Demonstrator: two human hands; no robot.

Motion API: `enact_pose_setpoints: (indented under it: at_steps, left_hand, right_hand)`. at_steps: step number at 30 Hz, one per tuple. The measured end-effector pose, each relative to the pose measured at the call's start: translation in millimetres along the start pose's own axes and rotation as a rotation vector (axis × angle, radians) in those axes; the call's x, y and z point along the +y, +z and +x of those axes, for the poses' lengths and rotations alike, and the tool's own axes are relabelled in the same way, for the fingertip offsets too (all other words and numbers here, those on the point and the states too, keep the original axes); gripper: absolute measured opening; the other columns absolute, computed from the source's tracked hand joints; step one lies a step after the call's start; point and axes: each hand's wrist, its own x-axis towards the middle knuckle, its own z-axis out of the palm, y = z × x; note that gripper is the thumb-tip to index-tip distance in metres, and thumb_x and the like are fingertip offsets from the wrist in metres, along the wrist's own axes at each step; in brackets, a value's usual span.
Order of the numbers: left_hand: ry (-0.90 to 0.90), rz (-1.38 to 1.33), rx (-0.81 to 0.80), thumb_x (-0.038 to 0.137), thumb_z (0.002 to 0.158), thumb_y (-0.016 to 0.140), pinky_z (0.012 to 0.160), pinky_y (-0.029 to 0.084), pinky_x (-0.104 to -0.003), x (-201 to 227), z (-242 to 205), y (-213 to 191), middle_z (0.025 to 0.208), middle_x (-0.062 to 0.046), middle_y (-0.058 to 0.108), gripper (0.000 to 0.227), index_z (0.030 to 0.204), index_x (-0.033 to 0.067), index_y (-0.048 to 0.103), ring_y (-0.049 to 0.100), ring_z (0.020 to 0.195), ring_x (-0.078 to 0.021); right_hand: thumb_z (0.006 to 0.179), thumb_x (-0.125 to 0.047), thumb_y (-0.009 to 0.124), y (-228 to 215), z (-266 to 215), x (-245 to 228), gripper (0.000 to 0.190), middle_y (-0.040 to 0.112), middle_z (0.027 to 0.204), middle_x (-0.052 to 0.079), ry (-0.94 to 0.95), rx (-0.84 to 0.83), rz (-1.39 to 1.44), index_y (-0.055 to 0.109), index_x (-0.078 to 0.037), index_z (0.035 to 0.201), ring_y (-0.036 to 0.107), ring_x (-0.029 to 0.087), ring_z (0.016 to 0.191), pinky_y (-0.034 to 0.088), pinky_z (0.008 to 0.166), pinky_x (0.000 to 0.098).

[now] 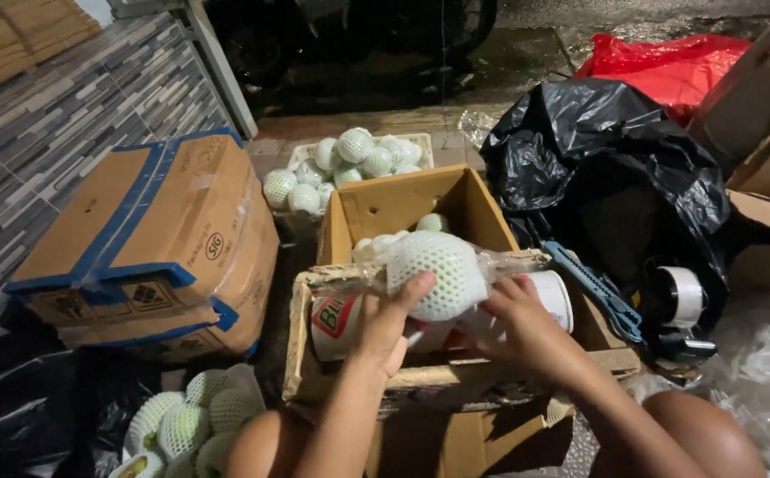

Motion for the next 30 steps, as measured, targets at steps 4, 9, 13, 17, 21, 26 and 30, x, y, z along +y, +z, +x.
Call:
enact_pose_setpoints:
  at_steps: [4, 9, 13, 17, 21, 26, 30]
  left_hand:
    - [0.17, -0.058, -0.129, 0.013, 0.067, 0.093, 0.073, 0.061, -0.04, -15.5, 9.6, -2.4, 0.101, -0.008, 0.068, 0.065, 0.123, 0.0068, 0.061, 0.068, 0.092, -0.0216]
    - [0.252, -0.161, -0.235, 0.015, 0.056, 0.09, 0.089, 0.061, -0.052, -18.0, 23.3, -14.8, 0.118, -0.021, 0.07, 0.078, 0.127, -0.0001, 0.061, 0.066, 0.113, -0.0382]
    - [0.423, -0.044, -0.373, 0.009, 0.058, 0.091, 0.089, 0.064, -0.047, -18.1, 15.6, -12.4, 0.129, -0.017, 0.065, 0.084, 0.133, 0.0041, 0.054, 0.063, 0.121, -0.0347]
    - [0.493, 0.122, -0.327, 0.009, 0.058, 0.092, 0.103, 0.054, -0.038, -21.8, 13.7, -15.7, 0.134, -0.012, 0.064, 0.087, 0.135, 0.0072, 0.05, 0.06, 0.125, -0.0234]
    - [0.477, 0.137, -0.361, 0.006, 0.062, 0.091, 0.1, 0.058, -0.039, -26.0, 10.2, -19.1, 0.138, -0.012, 0.062, 0.086, 0.136, 0.0101, 0.047, 0.061, 0.127, -0.0248]
    - [0.512, 0.494, -0.193, 0.022, 0.057, 0.095, 0.105, 0.053, -0.036, -22.0, -5.7, -25.0, 0.137, -0.011, 0.062, 0.097, 0.141, 0.015, 0.046, 0.06, 0.128, -0.0236]
    - [0.003, 0.402, 0.016, 0.034, 0.05, 0.086, 0.096, 0.058, -0.033, 4.0, -35.0, -6.8, 0.124, -0.004, 0.076, 0.09, 0.133, 0.0183, 0.054, 0.072, 0.112, -0.0202]
  right_hand:
    - [0.077, -0.041, 0.083, 13.9, -9.0, 37.5, 0.042, 0.066, 0.118, 0.005, -0.077, -0.004, -0.527, 0.073, -0.018, 0.111, 0.056, 0.041, 0.12, 0.054, 0.093, 0.0574]
    - [0.082, -0.044, 0.068, 11.1, -22.7, 19.9, 0.014, 0.059, 0.101, -0.002, -0.276, -0.135, -0.796, 0.071, -0.031, 0.084, 0.05, 0.03, 0.106, 0.054, 0.063, 0.0522]
    - [0.088, -0.047, 0.063, 7.2, -23.0, 10.5, 0.026, 0.072, 0.102, -0.006, 0.162, -0.226, -0.361, 0.073, -0.043, 0.112, 0.063, 0.016, 0.102, 0.048, 0.088, 0.04]
    - [0.093, -0.013, 0.062, 5.8, -18.2, -25.4, 0.031, 0.072, 0.1, 0.025, 0.429, 0.159, 0.966, 0.067, 0.012, 0.112, 0.074, 0.036, 0.083, 0.06, 0.08, 0.043]
    - [0.092, -0.03, 0.058, 17.0, -5.9, -40.4, 0.051, 0.07, 0.112, 0.028, 0.399, 0.13, 1.315, 0.058, 0.01, 0.123, 0.07, 0.039, 0.091, 0.055, 0.088, 0.0497]
    - [0.083, -0.022, 0.057, 19.8, 5.0, -60.9, 0.058, 0.063, 0.131, 0.015, 0.618, 0.261, 1.483, 0.051, -0.008, 0.138, 0.058, 0.03, 0.112, 0.045, 0.099, 0.0428]
    - [0.077, -0.019, 0.064, 36.2, 12.8, -30.6, 0.06, 0.065, 0.128, 0.021, 0.512, 0.216, 1.482, 0.057, 0.003, 0.132, 0.059, 0.034, 0.11, 0.047, 0.093, 0.0414]
